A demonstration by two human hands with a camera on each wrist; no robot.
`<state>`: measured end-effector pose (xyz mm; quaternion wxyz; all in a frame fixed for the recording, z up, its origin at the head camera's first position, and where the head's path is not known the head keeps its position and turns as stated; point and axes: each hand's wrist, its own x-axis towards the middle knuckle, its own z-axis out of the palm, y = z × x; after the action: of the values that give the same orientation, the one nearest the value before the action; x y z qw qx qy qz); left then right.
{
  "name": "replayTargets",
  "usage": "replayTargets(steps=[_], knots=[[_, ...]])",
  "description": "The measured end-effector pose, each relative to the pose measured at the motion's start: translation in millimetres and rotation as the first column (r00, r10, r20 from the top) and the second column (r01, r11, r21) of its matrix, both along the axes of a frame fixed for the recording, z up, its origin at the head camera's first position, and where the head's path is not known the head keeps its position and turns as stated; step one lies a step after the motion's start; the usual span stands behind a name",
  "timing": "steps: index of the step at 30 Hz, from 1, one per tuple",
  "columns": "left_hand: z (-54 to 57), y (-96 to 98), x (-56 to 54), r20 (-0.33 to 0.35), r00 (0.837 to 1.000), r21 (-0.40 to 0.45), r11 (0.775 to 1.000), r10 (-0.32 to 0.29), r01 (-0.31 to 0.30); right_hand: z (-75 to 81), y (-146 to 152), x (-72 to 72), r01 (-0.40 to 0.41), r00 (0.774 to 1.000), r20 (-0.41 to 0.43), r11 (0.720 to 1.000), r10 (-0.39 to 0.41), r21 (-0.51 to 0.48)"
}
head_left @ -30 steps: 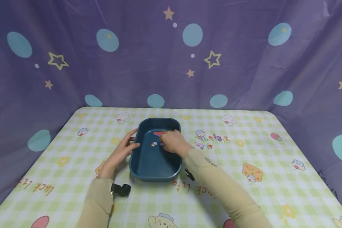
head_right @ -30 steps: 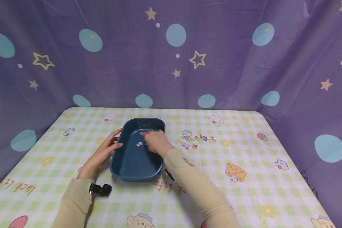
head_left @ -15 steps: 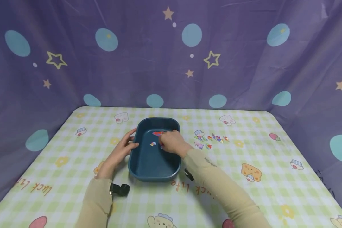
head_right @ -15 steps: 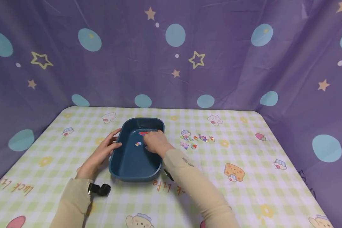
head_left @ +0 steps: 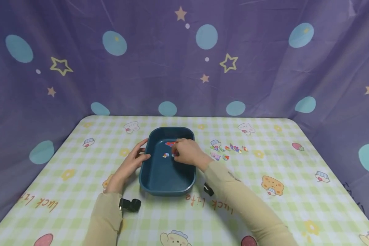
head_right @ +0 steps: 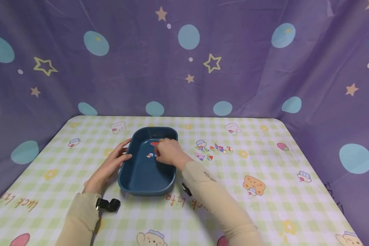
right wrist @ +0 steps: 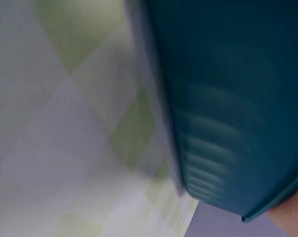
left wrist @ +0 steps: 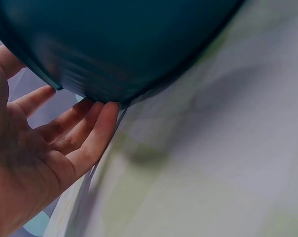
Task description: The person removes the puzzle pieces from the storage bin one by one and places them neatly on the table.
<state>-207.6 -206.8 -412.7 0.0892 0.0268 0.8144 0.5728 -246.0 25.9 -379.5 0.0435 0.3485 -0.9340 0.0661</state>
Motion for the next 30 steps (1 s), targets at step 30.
replayTargets(steps=[30], knots=[[0.9, -0.9, 0.1, 0.005, 1.000, 0.007, 1.000, -0.007, 0.007, 23.6, 61, 13.6, 0.083, 0.996, 0.003, 0.955, -0.086, -0.285]])
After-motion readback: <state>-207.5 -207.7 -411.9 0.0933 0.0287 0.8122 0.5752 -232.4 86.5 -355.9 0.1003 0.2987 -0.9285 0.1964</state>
